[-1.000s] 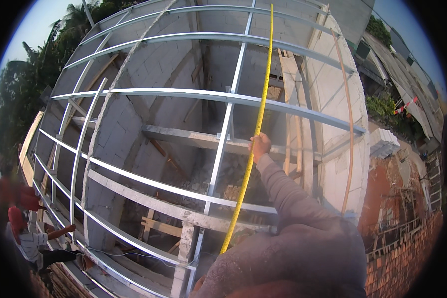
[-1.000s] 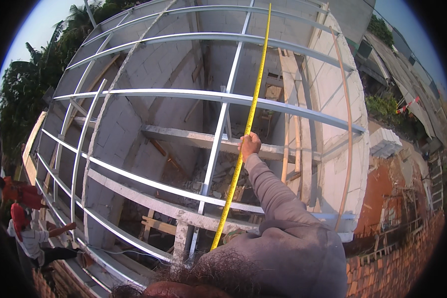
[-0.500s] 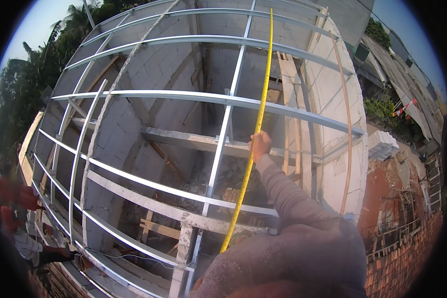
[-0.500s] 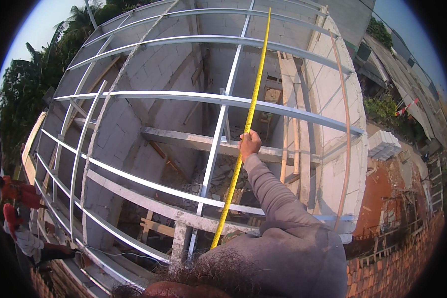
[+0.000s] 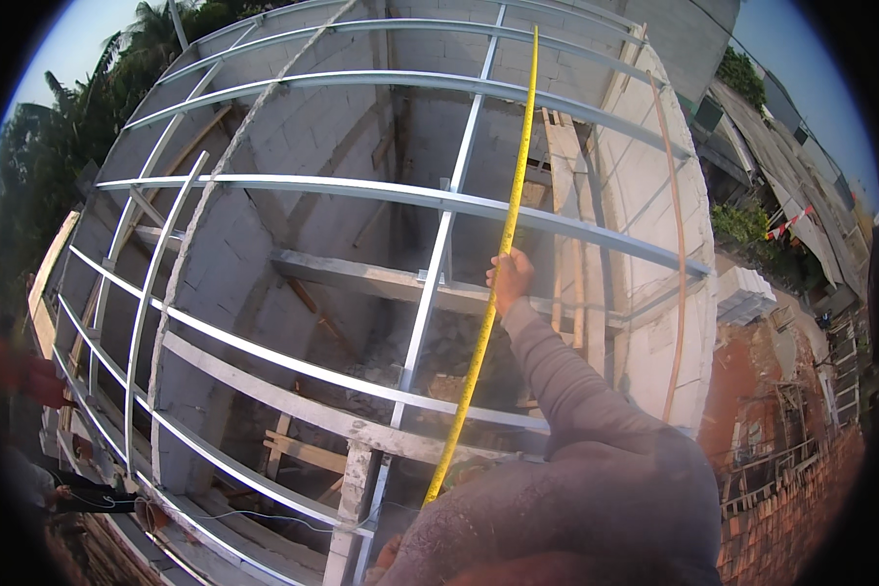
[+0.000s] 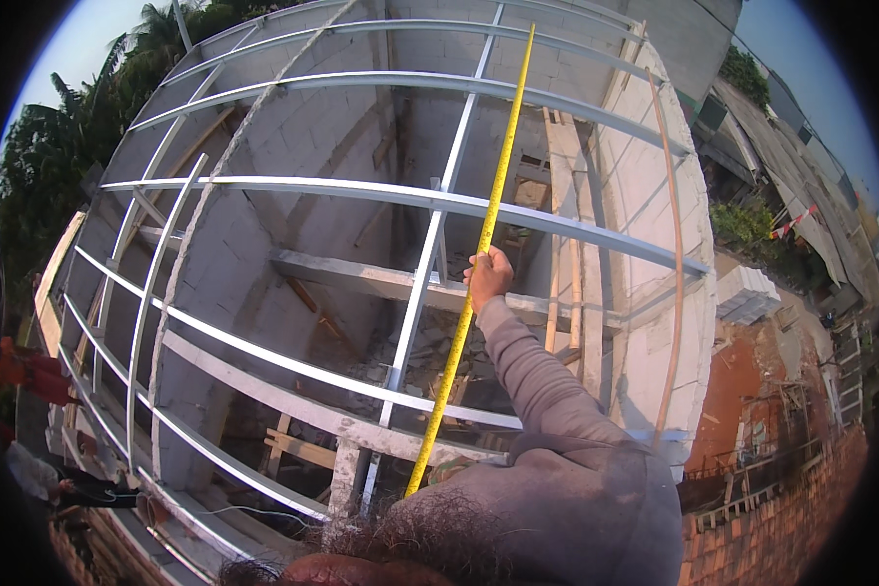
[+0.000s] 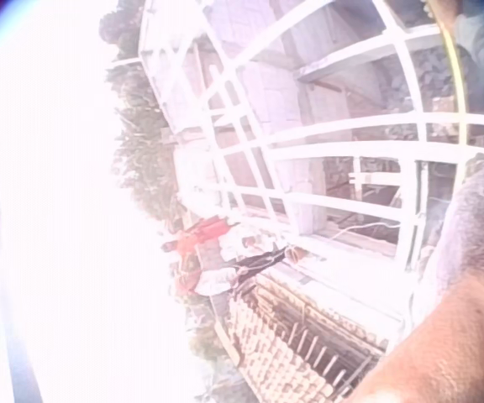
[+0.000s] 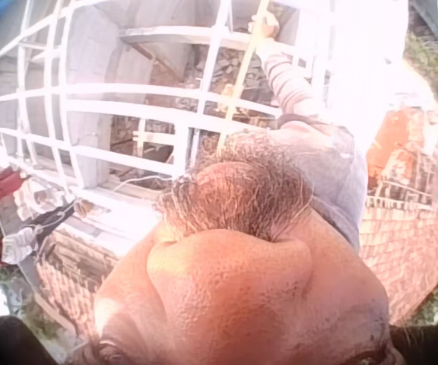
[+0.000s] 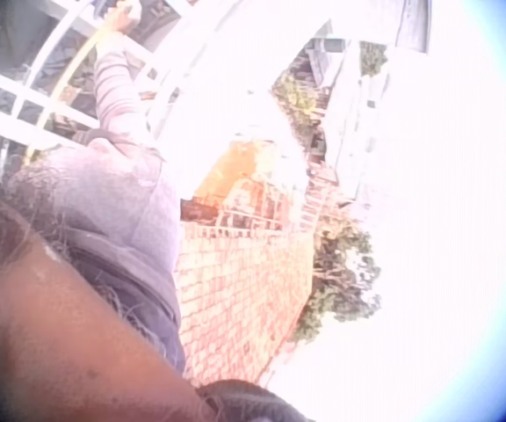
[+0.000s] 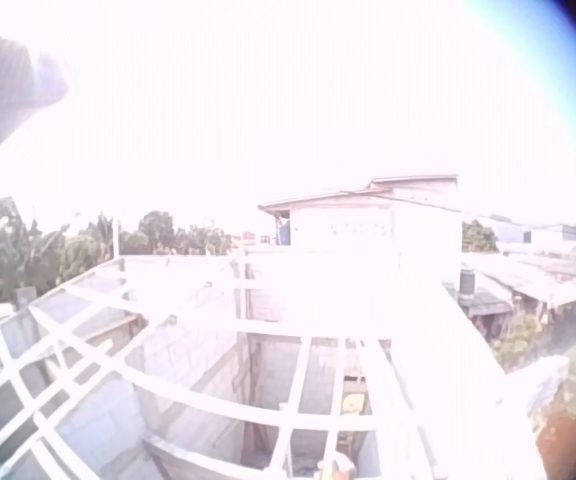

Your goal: The person uses a tape measure to measure the distance between metal roof beams on top of a building under construction.

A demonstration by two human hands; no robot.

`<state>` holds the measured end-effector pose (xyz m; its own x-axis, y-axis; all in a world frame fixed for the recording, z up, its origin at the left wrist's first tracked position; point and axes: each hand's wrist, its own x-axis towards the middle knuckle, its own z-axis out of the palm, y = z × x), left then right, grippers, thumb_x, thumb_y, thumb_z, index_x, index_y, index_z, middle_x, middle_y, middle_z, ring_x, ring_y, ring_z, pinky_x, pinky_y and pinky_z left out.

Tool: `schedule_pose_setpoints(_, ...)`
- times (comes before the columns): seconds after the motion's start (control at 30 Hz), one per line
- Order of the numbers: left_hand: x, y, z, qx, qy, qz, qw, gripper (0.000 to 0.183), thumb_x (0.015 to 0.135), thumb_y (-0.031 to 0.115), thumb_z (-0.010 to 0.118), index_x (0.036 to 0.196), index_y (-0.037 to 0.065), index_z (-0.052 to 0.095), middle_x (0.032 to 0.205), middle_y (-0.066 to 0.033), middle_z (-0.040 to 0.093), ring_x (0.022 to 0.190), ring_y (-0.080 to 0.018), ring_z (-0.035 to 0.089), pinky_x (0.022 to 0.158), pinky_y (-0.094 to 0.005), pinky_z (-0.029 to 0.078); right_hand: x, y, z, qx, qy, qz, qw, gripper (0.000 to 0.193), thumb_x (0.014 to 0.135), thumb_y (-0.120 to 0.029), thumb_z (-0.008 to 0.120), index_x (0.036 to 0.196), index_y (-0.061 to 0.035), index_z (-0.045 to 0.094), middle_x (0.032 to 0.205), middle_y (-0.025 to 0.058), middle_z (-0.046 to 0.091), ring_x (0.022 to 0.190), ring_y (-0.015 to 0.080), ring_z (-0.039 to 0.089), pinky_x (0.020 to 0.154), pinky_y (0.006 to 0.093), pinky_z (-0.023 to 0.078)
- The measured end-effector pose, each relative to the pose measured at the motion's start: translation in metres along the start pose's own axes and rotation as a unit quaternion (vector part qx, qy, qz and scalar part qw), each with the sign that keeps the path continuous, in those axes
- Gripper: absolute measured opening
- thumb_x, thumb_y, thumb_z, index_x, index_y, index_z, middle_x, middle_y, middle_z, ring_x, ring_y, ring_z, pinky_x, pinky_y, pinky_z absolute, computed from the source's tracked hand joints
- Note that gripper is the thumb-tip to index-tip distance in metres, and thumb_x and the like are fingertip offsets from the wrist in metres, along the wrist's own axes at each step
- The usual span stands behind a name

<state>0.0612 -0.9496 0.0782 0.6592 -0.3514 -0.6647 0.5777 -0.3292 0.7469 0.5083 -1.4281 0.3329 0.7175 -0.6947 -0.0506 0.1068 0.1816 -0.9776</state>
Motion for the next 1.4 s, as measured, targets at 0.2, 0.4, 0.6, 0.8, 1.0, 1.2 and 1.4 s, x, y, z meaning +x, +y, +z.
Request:
schedule_pose_setpoints(0.2,-0.007,-0.011,0.005,-0.02,0.008,0.057,0.998,0.01,0.093,0.012,0.063,0.1,0.005,0.065,0.094,-0.0072,0.068,0.092,-0.0148,0.06,0.087,-0.0327,0.048,0.005,-0.005,0.002,-0.006,-0.001,-0.015,1.0,0.023,0.097,-0.014,0.051,0.115,-0.0008,0.057,0.089,0.0091,0.062,0.061,0.0163,0.059,0.05,0.0304,0.049)
schedule_pose_setpoints(0.4,0.001,-0.009,0.008,0.046,0.064,0.095,0.992,0.011,0.092,0.01,0.064,0.102,0.005,0.064,0.095,-0.0069,0.069,0.092,-0.0157,0.061,0.087,-0.0324,0.048,0.01,-0.018,0.01,0.004,-0.004,-0.039,0.999,0.019,0.098,-0.013,0.05,0.11,-0.0007,0.058,0.087,0.0088,0.064,0.058,0.0151,0.059,0.048,0.0291,0.049)
schedule_pose_setpoints(0.6,0.009,0.014,0.008,0.032,0.049,0.074,0.996,0.01,0.096,0.013,0.059,0.102,0.005,0.063,0.096,-0.0086,0.069,0.093,-0.0178,0.061,0.086,-0.0328,0.048,0.018,-0.026,0.015,0.002,-0.016,-0.052,0.999,0.02,0.097,-0.013,0.05,0.11,-0.0011,0.058,0.088,0.0089,0.063,0.061,0.0156,0.06,0.051,0.0299,0.05)
schedule_pose_setpoints(0.8,0.016,0.028,0.011,0.014,0.035,0.063,0.997,0.014,0.099,0.016,0.057,0.104,0.004,0.062,0.096,-0.0076,0.069,0.092,-0.0152,0.061,0.086,-0.032,0.048,0.022,-0.039,0.025,-0.015,-0.02,-0.072,0.997,0.019,0.097,-0.014,0.05,0.109,-0.0016,0.058,0.089,0.0089,0.063,0.063,0.0157,0.06,0.052,0.0297,0.05)
schedule_pose_setpoints(1.0,0.018,0.056,0.015,-0.01,0.043,0.073,0.996,0.014,0.099,0.016,0.059,0.105,0.004,0.063,0.096,-0.0066,0.069,0.089,-0.0115,0.06,0.084,-0.0295,0.048,0.012,-0.067,0.044,-0.021,-0.03,-0.093,0.995,0.017,0.098,-0.013,0.049,0.108,-0.0017,0.058,0.088,0.0089,0.062,0.063,0.016,0.059,0.052,0.0301,0.05)
schedule_pose_setpoints(1.2,0.009,0.07,0.011,-0.037,0.025,0.039,0.998,0.014,0.099,0.015,0.057,0.103,0.004,0.063,0.094,-0.007,0.07,0.087,-0.0115,0.06,0.081,-0.0294,0.049,0.034,-0.04,0.034,0.005,-0.042,0.013,0.999,0.02,0.099,-0.012,0.049,0.114,-0.001,0.055,0.091,0.0108,0.062,0.065,0.0198,0.06,0.056,0.0352,0.053)
schedule_pose_setpoints(1.4,-0.008,0.019,-0.001,0.02,0.029,0.011,0.999,0.014,0.098,0.017,0.057,0.1,0.005,0.063,0.091,-0.0067,0.069,0.085,-0.0115,0.059,0.077,-0.0299,0.048,0.034,0.029,0.016,-0.022,-0.037,0.136,0.99,0.023,0.098,-0.01,0.051,0.12,-0.0017,0.052,0.094,0.0126,0.061,0.069,0.0242,0.062,0.058,0.0386,0.055)
